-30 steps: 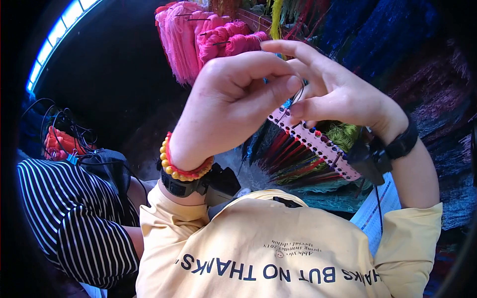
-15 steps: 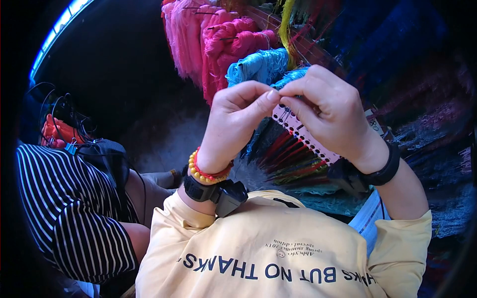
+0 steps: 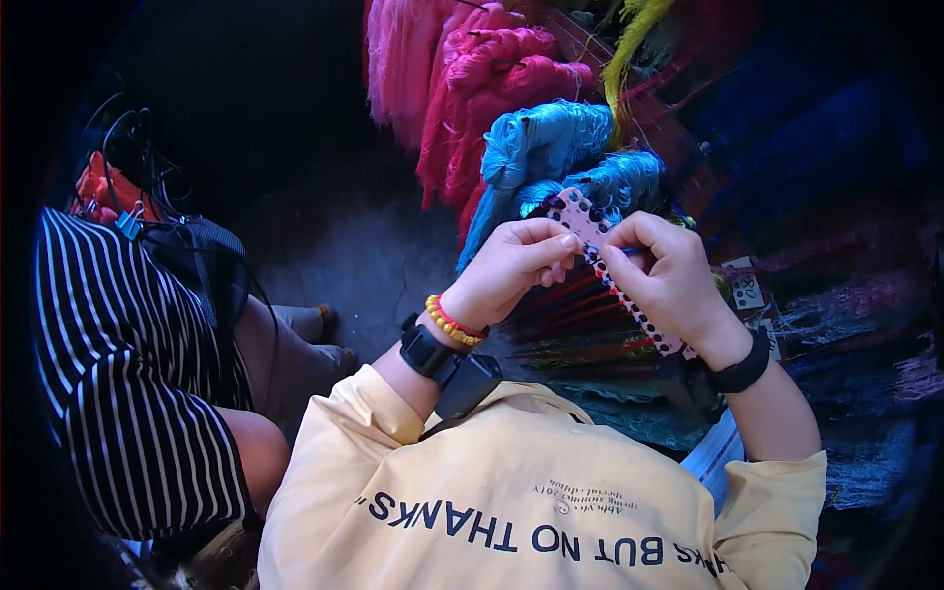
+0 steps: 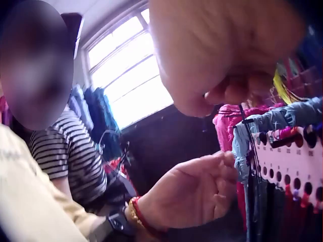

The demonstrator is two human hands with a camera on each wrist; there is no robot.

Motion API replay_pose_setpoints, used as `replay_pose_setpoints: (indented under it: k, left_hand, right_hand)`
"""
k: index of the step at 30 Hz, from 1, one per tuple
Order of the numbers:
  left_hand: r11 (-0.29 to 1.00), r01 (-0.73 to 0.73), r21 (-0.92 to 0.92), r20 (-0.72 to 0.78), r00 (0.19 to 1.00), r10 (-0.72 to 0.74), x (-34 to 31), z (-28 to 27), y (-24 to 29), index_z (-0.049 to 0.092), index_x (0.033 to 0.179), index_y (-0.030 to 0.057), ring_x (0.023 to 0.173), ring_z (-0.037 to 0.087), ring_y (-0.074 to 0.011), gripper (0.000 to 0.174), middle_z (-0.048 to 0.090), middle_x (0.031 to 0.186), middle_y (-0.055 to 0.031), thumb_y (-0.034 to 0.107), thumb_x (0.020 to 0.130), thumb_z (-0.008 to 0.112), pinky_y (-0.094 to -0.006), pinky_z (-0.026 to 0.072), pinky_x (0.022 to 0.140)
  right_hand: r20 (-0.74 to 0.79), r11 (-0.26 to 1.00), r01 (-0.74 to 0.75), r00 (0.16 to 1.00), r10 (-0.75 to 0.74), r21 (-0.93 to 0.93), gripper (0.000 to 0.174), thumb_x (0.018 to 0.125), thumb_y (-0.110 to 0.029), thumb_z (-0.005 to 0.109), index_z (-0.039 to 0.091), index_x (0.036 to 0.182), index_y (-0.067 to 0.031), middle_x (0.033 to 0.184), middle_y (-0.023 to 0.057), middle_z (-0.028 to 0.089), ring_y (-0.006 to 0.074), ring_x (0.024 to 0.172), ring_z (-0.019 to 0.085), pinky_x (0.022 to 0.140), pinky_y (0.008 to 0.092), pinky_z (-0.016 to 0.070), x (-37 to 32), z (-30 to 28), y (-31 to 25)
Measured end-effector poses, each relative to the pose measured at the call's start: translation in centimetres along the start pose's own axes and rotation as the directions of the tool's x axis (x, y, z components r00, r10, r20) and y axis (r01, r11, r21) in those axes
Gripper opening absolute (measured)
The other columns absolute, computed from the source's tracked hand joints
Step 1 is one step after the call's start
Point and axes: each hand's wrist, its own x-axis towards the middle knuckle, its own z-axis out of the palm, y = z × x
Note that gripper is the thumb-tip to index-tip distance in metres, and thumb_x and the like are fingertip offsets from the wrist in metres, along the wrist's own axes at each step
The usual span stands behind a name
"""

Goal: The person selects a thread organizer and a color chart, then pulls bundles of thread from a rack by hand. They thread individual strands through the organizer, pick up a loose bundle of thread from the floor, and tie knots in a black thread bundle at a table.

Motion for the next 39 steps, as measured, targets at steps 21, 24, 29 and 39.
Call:
replay_pose_setpoints:
  k: [21, 24, 29, 39]
  left_hand:
    - [0.928, 0.103, -0.359, 0.007, 0.994, -0.108, 2.6, -3.2, -7.6, 0.054, 0.105, 0.0062, 0.085, 0.06, -0.0148, 0.017, 0.061, 0.094, -0.0053, 0.008, 0.087, 0.055, -0.0277, 0.0489, 0.079]
    - [0.933, 0.079, -0.352, 0.018, 0.997, -0.078, 2.5, -3.1, -7.5, 0.055, 0.105, 0.0051, 0.083, 0.06, -0.0139, 0.018, 0.061, 0.093, -0.0046, 0.008, 0.087, 0.055, -0.0269, 0.0492, 0.078]
    - [0.952, 0.035, -0.303, -0.008, 0.999, -0.039, 2.5, -3.0, -7.5, 0.057, 0.099, 0.0036, 0.08, 0.06, -0.0131, 0.013, 0.061, 0.089, -0.004, 0.009, 0.088, 0.055, -0.0257, 0.0497, 0.075]
    - [0.936, 0.07, -0.345, -0.108, 0.988, -0.113, 0.5, -5.7, -7.8, 0.059, 0.097, 0.0052, 0.088, 0.061, -0.0166, 0.014, 0.063, 0.099, -0.0089, 0.012, 0.085, 0.06, -0.027, 0.0478, 0.078]
  right_hand:
    - [0.169, 0.793, 0.228, 0.973, -0.159, -0.565, 0.008, 0.074, -0.013, 0.062, 0.055, 0.074, -0.0083, 0.07, 0.0074, 0.055, 0.0248, 0.067, 0.059, 0.057, 0.0353, 0.0479, 0.7, 3.4, 3.7]
    - [0.182, 0.77, 0.256, 0.966, -0.183, -0.584, 0.008, 0.074, -0.013, 0.062, 0.055, 0.074, -0.0091, 0.069, 0.007, 0.056, 0.0248, 0.066, 0.06, 0.056, 0.0349, 0.0479, 0.9, 3.7, 3.9]
    - [0.2, 0.741, 0.271, 0.962, -0.185, -0.615, 0.009, 0.076, -0.015, 0.06, 0.055, 0.073, -0.0089, 0.067, 0.0073, 0.056, 0.0255, 0.062, 0.06, 0.055, 0.0346, 0.0481, 1.0, 3.9, 3.6]
    - [0.271, 0.824, -0.041, 0.934, 0.232, -0.566, 0.014, 0.082, -0.018, 0.056, 0.062, 0.083, -0.0056, 0.074, 0.016, 0.063, 0.0327, 0.071, 0.062, 0.065, 0.0428, 0.0488, 2.1, 1.4, 2.0]
